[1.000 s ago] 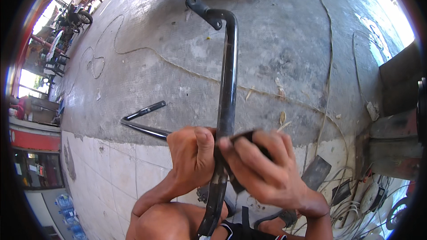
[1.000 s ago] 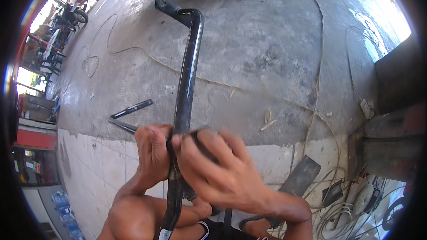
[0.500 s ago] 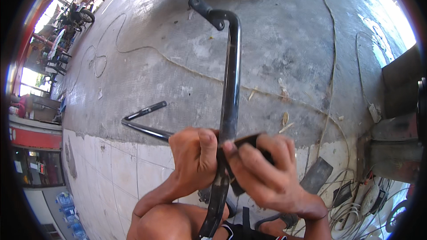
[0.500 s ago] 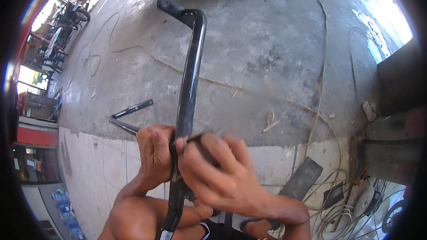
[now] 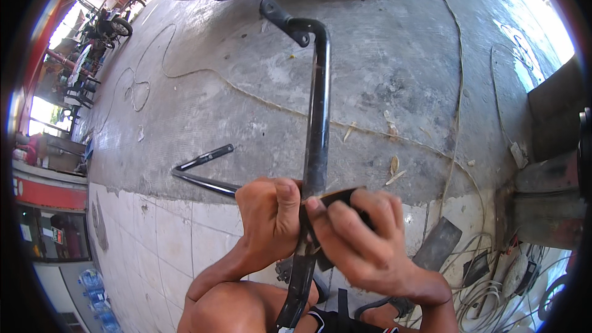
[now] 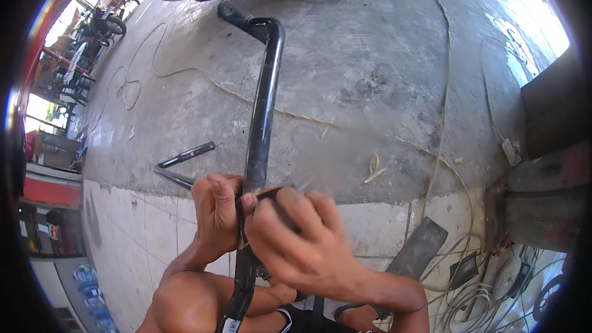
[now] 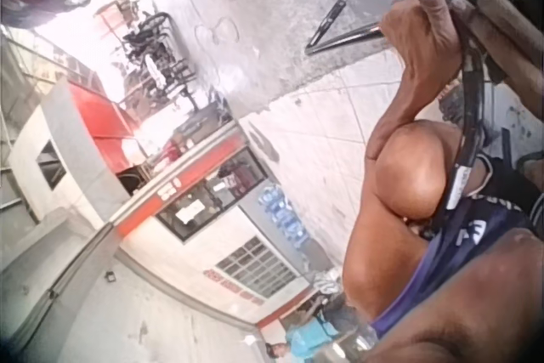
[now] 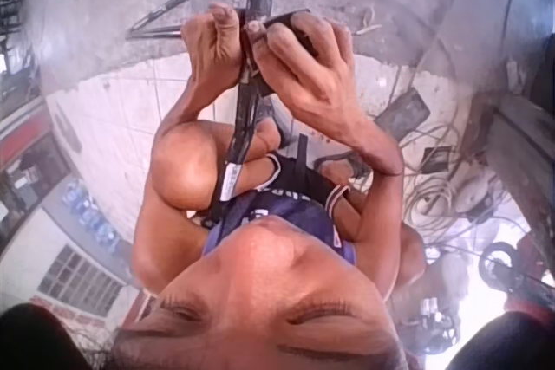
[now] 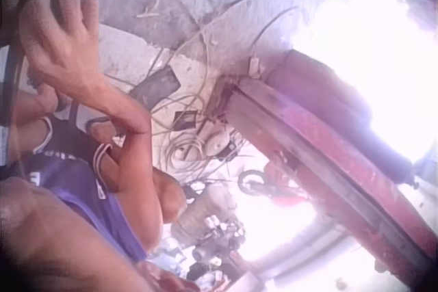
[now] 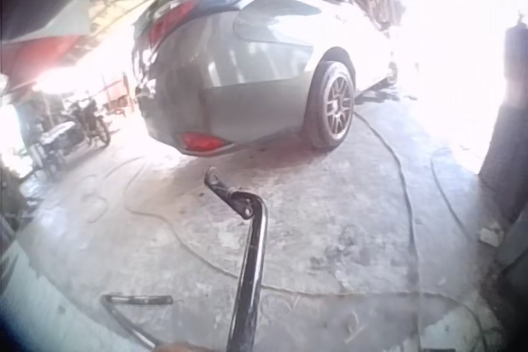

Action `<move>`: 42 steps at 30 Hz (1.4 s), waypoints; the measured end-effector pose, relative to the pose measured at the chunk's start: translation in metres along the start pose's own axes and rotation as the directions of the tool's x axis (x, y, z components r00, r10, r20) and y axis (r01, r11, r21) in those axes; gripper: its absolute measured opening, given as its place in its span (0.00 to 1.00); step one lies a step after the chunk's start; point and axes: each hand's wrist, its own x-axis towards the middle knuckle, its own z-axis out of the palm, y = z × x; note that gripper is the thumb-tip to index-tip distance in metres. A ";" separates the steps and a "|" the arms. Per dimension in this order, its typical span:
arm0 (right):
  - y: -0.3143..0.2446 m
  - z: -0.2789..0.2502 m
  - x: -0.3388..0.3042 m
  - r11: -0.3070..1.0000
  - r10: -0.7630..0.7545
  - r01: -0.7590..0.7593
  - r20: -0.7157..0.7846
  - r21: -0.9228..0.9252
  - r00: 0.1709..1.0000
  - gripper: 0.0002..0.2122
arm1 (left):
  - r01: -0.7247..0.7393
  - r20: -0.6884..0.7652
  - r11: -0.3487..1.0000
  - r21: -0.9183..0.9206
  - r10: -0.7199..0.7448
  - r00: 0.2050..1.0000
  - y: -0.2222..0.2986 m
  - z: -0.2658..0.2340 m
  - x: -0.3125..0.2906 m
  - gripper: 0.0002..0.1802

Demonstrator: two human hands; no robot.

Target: The person sits on the floor and sands a black metal bar using a sanding block. They rotate the bar to sand different sides and edges, then inspect the surface.

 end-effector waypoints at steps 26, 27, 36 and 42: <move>0.012 0.010 0.012 0.992 0.090 -0.088 -0.009 0.095 0.996 0.19 | 0.015 -0.075 0.993 -0.114 -0.023 0.997 0.000 0.009 0.004 0.41; 0.010 0.011 0.012 0.991 0.086 -0.087 0.012 0.103 0.996 0.20 | 0.056 -0.022 0.994 -0.099 -0.059 0.998 0.007 0.000 0.005 0.40; 0.008 0.013 0.004 0.987 0.108 -0.105 -0.014 0.121 0.994 0.20 | 0.006 -0.011 0.998 -0.070 -0.007 1.000 -0.005 0.006 0.000 0.42; 0.010 0.013 0.011 0.977 0.131 -0.124 -0.028 0.172 0.991 0.20 | 0.026 -0.047 0.995 -0.096 -0.031 0.998 -0.001 0.004 0.000 0.39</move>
